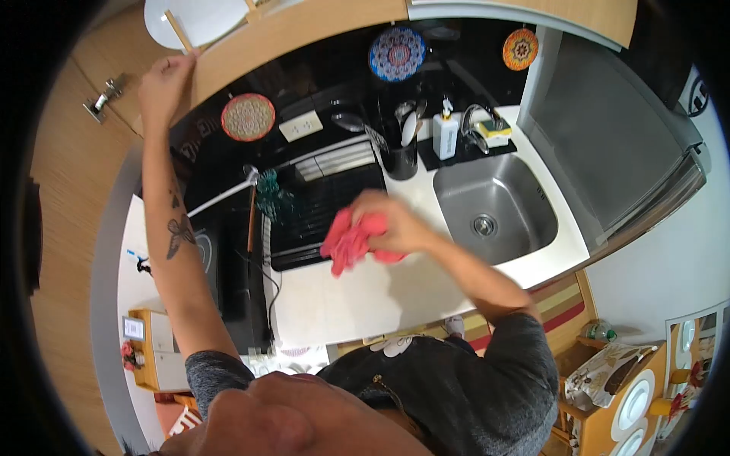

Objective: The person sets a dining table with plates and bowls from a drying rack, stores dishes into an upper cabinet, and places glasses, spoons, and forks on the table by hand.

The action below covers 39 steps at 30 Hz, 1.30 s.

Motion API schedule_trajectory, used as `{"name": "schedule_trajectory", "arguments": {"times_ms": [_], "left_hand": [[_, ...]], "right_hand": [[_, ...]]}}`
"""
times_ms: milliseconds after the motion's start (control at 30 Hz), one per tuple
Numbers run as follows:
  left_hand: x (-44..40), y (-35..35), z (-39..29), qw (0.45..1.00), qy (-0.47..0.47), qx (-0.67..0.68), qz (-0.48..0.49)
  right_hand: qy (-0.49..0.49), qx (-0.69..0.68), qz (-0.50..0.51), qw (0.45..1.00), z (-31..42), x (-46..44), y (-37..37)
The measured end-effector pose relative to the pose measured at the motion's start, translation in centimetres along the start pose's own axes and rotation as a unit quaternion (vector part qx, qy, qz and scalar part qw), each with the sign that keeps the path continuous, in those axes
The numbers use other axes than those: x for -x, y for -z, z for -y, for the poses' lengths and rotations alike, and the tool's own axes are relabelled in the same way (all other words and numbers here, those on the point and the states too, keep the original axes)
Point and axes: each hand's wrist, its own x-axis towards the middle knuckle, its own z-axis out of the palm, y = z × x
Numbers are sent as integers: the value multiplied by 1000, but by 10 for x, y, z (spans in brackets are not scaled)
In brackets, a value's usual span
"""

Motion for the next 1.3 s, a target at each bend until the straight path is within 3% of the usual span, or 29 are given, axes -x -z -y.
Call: {"name": "schedule_trajectory", "arguments": {"times_ms": [67,133,200,233,300,367,433,467,533,567,633,667,700,800,933,1067,1133,1200,1300], "left_hand": [[1,-5,-1,999,30,42,-4],[5,-11,0,997,15,57,-47],[7,-13,-6,995,-14,66,-76],[9,-9,-13,995,-6,53,-83],[10,-6,-19,995,-10,46,-93],[10,-6,-20,995,-10,41,-92],[10,-8,-19,993,-19,50,-108],[11,-7,-21,992,-18,51,-110],[13,-3,-24,995,10,46,-93],[13,-7,-20,990,-14,65,-121],[11,-6,-20,991,-7,56,-119],[12,-5,-21,992,-8,49,-113],[13,-5,-21,990,-5,70,-120],[15,-2,-24,993,18,48,-105],[16,-4,-21,992,4,52,-111],[15,-2,-22,990,-11,68,-125],[16,1,-22,993,8,67,-101],[17,2,-22,991,2,80,-102],[17,3,-23,990,0,74,-117]], "right_hand": [[107,179,-77,975,89,-45,68],[233,344,-207,886,153,-86,104],[311,538,-285,730,188,-137,119],[269,624,-288,675,197,-160,120],[209,720,-216,626,211,-207,121],[90,788,-201,576,166,-273,141],[21,815,-96,571,134,-322,159],[22,817,-95,569,117,-343,173],[-95,796,36,597,78,-384,199],[-91,795,39,598,49,-403,215],[-281,721,73,629,4,-432,234],[-366,663,132,639,51,-417,204],[-376,658,134,638,53,-419,199],[-346,664,126,651,34,-437,199],[-281,629,131,713,46,-420,203],[-269,587,113,755,132,-348,168],[-235,592,173,751,162,-316,165],[-168,548,220,789,198,-278,162],[-155,412,287,851,242,-231,146]]}}
